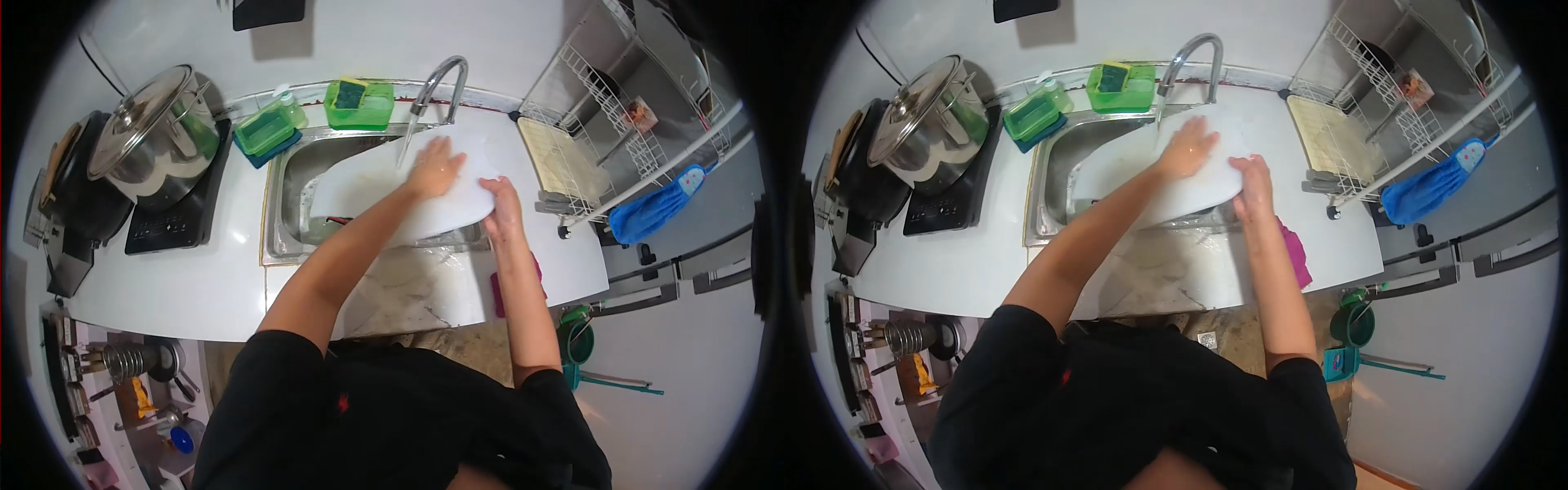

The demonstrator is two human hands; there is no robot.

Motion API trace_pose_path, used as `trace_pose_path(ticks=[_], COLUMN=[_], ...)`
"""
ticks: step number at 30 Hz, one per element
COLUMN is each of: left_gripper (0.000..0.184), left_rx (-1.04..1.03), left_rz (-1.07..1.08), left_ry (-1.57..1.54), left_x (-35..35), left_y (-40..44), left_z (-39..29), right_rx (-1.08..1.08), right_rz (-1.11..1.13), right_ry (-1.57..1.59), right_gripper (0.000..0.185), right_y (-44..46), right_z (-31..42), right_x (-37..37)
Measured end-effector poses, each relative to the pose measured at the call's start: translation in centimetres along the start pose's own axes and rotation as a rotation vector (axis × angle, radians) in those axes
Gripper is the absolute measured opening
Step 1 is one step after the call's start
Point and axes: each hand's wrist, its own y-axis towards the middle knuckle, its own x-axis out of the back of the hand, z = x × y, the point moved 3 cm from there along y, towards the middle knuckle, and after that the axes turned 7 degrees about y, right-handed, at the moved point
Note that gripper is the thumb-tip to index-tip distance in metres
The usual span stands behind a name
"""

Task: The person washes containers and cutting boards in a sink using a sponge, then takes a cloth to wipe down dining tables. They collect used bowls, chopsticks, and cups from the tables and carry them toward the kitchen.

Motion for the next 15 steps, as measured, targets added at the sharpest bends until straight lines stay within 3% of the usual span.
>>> trace_pose_path(ticks=[1,2,6,9,12,15], left_gripper=[0.06,0.063,0.069,0.067,0.072,0.085], left_rx=[-0.068,0.025,0.385,0.777,0.399,0.251], left_rz=[-0.017,0.047,0.355,0.207,0.294,0.562], left_ry=[-0.067,-0.071,0.074,-0.073,-0.374,-0.905], left_x=[1.1,0.3,-4.5,-4.8,-2.3,5.3], left_y=[-0.8,-0.5,1.0,-0.6,-0.7,-2.7], left_z=[-2.1,-0.7,12.5,15.5,12.6,2.7], right_rx=[0.006,0.021,0.189,0.238,0.181,0.166], right_rz=[-0.033,-0.065,-0.101,-0.073,-0.084,-0.051], right_ry=[0.024,0.015,-0.026,-0.057,-0.18,-0.276], right_gripper=[0.027,0.028,0.031,0.032,0.036,0.04], right_y=[-1.1,-1.9,-4.6,-5.6,-7.5,-9.2], right_z=[0.1,-0.4,-2.8,-4.5,-4.7,-6.0], right_x=[-0.5,-0.7,-2.6,-4.3,-7.2,-9.8])
